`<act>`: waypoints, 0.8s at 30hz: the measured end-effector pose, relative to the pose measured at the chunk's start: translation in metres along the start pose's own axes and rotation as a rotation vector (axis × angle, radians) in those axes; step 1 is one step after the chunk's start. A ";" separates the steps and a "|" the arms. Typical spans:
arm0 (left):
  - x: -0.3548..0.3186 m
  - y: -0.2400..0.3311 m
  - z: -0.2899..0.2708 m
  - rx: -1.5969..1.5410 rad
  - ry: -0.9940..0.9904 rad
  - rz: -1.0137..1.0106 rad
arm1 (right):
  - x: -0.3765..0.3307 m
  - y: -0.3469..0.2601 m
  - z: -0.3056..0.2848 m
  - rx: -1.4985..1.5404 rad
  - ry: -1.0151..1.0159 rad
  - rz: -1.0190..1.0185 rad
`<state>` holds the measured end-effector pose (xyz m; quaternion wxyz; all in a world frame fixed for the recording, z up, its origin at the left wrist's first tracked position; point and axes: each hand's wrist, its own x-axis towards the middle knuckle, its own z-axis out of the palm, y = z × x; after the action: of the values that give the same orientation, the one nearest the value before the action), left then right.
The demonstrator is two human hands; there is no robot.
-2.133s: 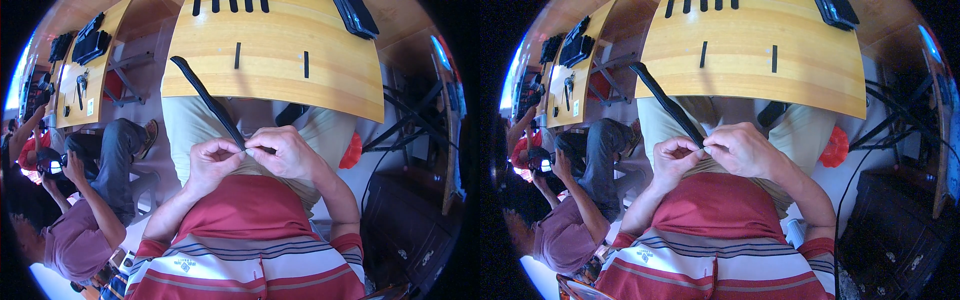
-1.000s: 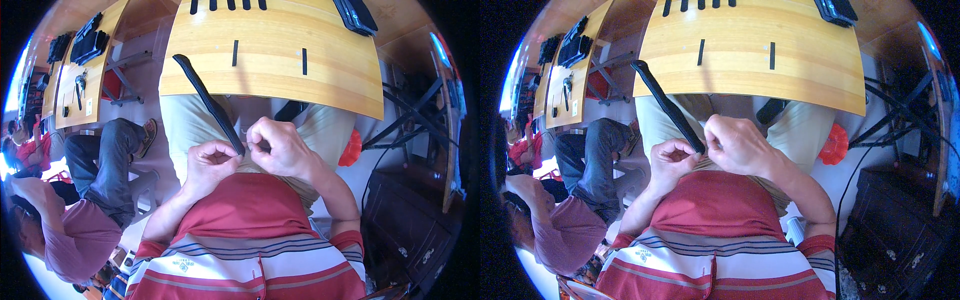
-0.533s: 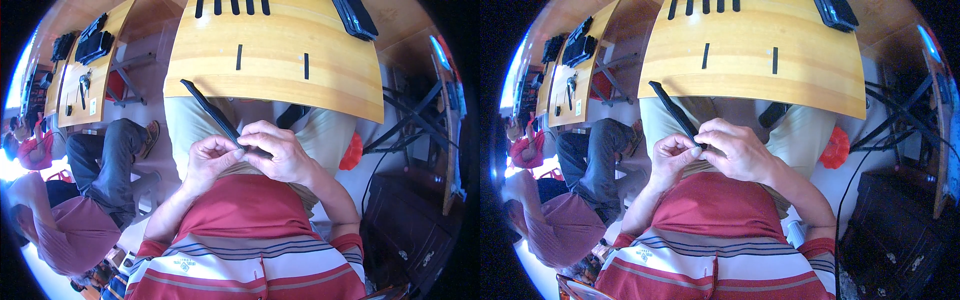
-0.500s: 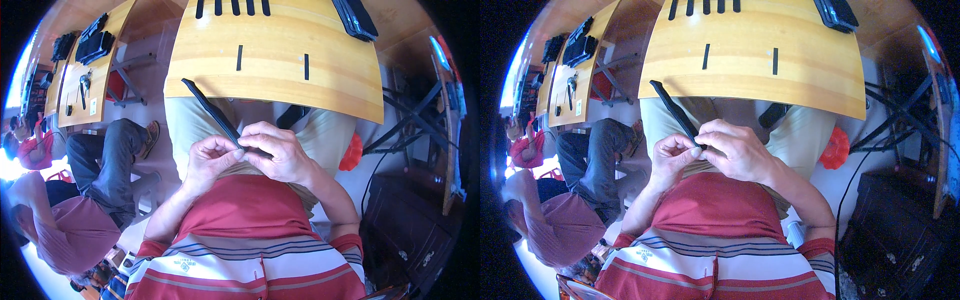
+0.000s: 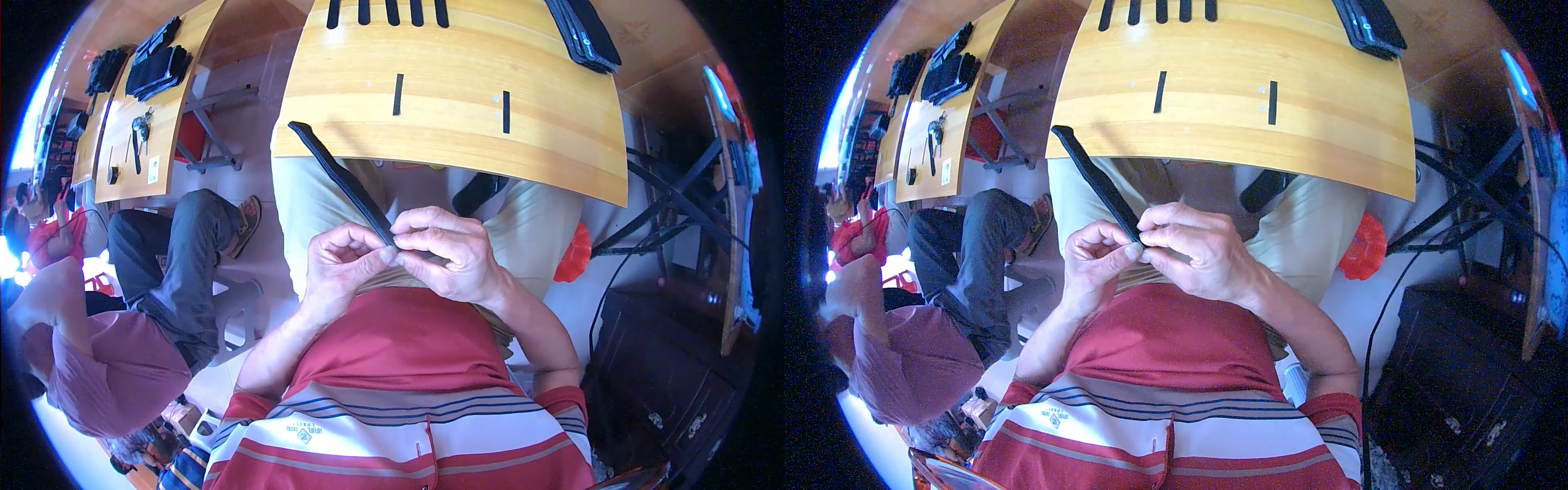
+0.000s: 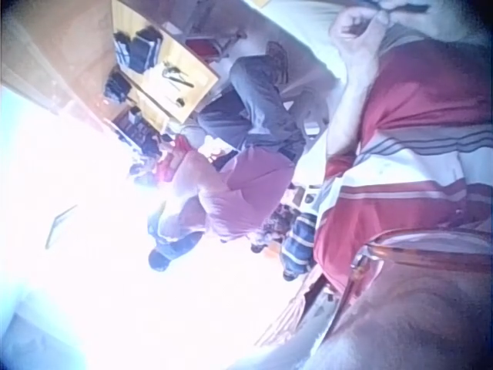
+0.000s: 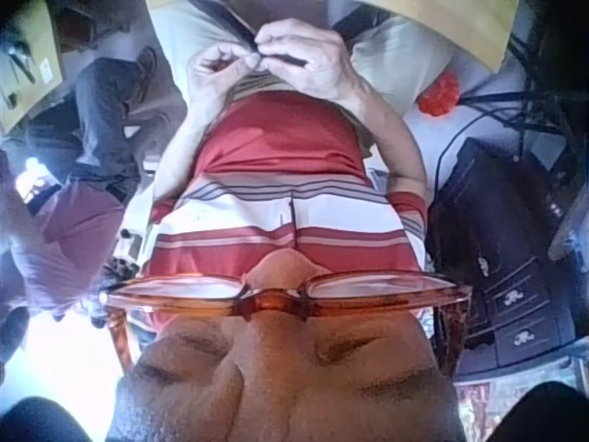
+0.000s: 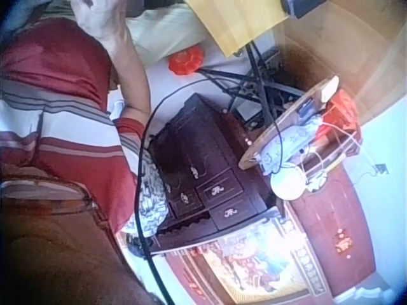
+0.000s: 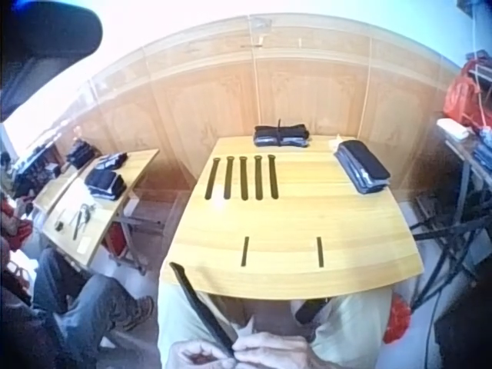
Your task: Inspecting and assembling black rubber or plastic straps at a manufacturing workbench.
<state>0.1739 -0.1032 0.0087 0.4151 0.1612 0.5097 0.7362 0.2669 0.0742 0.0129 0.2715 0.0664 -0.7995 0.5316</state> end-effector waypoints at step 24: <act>0.001 -0.012 0.000 0.035 0.079 0.016 | 0.005 -0.006 -0.010 -0.184 -0.137 0.053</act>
<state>0.1783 -0.1009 -0.0025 0.3858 0.1433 0.5373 0.7362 0.2693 0.0814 0.0231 0.2070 0.0563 -0.8631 0.4572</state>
